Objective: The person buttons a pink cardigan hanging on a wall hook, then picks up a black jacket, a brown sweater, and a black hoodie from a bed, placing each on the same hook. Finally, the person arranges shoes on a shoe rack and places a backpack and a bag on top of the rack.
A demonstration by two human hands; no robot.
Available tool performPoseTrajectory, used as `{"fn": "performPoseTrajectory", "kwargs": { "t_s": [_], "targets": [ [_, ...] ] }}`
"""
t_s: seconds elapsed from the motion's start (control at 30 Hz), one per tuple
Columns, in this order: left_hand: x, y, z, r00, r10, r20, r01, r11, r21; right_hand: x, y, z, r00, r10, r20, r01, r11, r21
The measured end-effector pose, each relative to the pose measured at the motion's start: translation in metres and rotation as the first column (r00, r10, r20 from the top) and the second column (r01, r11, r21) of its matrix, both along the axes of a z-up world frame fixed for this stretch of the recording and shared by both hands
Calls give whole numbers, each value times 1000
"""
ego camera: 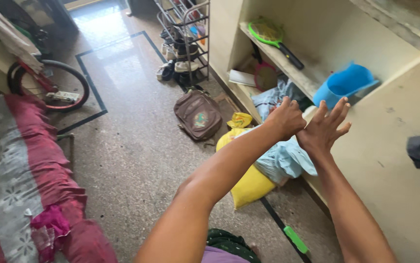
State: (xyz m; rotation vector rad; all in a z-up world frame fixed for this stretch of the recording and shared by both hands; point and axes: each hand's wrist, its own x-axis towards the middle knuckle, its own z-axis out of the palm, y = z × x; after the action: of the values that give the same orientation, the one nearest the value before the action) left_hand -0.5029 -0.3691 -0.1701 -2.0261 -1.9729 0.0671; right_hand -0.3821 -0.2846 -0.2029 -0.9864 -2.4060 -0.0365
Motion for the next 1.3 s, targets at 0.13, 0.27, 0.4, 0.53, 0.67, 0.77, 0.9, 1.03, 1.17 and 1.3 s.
{"fn": "performPoseTrajectory", "kwargs": {
  "t_s": [0.13,0.27,0.4,0.53,0.67,0.77,0.9,1.03,1.17,1.3],
  "targets": [
    [-47,-25,-9,1000,30,3,-30,999,18,-49,-13,-14,997,69,-40,-68,997,24],
    [-99,-44,-23,999,51,8,-52,989,142,-105,-14,-36,994,111,6,-111,985,132],
    [-155,-62,-16,986,163,31,-162,986,-33,-168,-23,-34,975,213,-60,-210,976,50],
    [-217,-74,0,979,197,-45,-194,980,48,-239,-30,-27,970,237,-55,-233,969,79],
    [-275,-80,10,969,245,-40,-247,968,-51,-308,-32,-27,963,262,-65,-256,962,91],
    [-316,-77,11,967,253,-44,-255,965,-61,-355,-30,-22,964,262,-55,-260,965,39],
    [-371,-64,17,962,258,-87,-263,964,-49,-408,-24,-9,956,289,-52,-290,957,-10],
    [-415,-66,13,964,264,-39,-266,962,-56,-448,-22,-8,958,281,47,-282,960,0],
    [-455,-71,15,958,284,-30,-285,955,-77,-493,-26,-11,956,294,10,-294,955,25],
    [-494,-75,18,967,256,12,-253,962,-97,-525,-30,-11,971,218,102,-222,975,22]
  ]
}}
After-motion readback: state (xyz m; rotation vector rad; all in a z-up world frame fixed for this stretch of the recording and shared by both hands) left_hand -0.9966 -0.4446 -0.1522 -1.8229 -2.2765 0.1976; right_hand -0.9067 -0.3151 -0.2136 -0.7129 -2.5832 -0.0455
